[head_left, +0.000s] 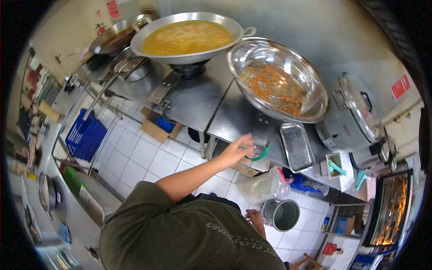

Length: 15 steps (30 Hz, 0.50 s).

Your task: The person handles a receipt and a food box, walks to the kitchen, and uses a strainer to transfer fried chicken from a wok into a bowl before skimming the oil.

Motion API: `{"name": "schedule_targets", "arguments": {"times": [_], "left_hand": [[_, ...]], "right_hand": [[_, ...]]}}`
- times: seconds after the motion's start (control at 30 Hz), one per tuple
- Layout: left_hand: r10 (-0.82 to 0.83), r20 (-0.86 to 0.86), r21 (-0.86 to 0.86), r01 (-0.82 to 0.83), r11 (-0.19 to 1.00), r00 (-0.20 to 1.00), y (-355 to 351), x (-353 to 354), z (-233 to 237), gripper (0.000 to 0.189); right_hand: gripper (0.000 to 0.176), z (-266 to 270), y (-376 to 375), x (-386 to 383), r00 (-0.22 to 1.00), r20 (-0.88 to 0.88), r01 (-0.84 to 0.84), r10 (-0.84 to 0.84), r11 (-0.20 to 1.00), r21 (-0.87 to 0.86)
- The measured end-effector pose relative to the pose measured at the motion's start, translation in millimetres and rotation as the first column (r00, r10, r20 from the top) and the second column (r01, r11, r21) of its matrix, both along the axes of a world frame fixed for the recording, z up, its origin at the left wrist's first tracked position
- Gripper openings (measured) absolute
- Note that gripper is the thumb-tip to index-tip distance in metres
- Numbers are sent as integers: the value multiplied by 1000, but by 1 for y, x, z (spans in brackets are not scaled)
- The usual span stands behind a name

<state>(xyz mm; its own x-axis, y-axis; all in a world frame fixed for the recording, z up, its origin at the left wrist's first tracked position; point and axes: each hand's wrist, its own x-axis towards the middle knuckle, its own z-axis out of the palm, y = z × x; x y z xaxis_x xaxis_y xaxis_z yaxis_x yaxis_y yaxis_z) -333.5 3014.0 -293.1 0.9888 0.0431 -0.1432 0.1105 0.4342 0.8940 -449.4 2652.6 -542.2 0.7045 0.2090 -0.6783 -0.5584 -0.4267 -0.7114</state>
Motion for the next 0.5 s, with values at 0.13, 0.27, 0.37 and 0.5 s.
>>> {"name": "schedule_targets", "arguments": {"times": [0.13,0.27,0.37,0.5], "left_hand": [[141,-70,629,-66,775,988,87,-123,-130,39],[508,-478,609,-146,780,717,194,-272,-279,47],[721,-639,743,-25,669,267,259,-421,-426,26],[217,-534,844,502,188,817,301,-504,-449,28]], "right_hand": [[38,28,38,20,898,369,-102,240,929,-356],[43,85,120,41,841,340,-301,421,886,-353],[39,138,230,49,805,274,-526,526,847,-81],[30,203,409,36,612,294,-791,734,580,196]]}}
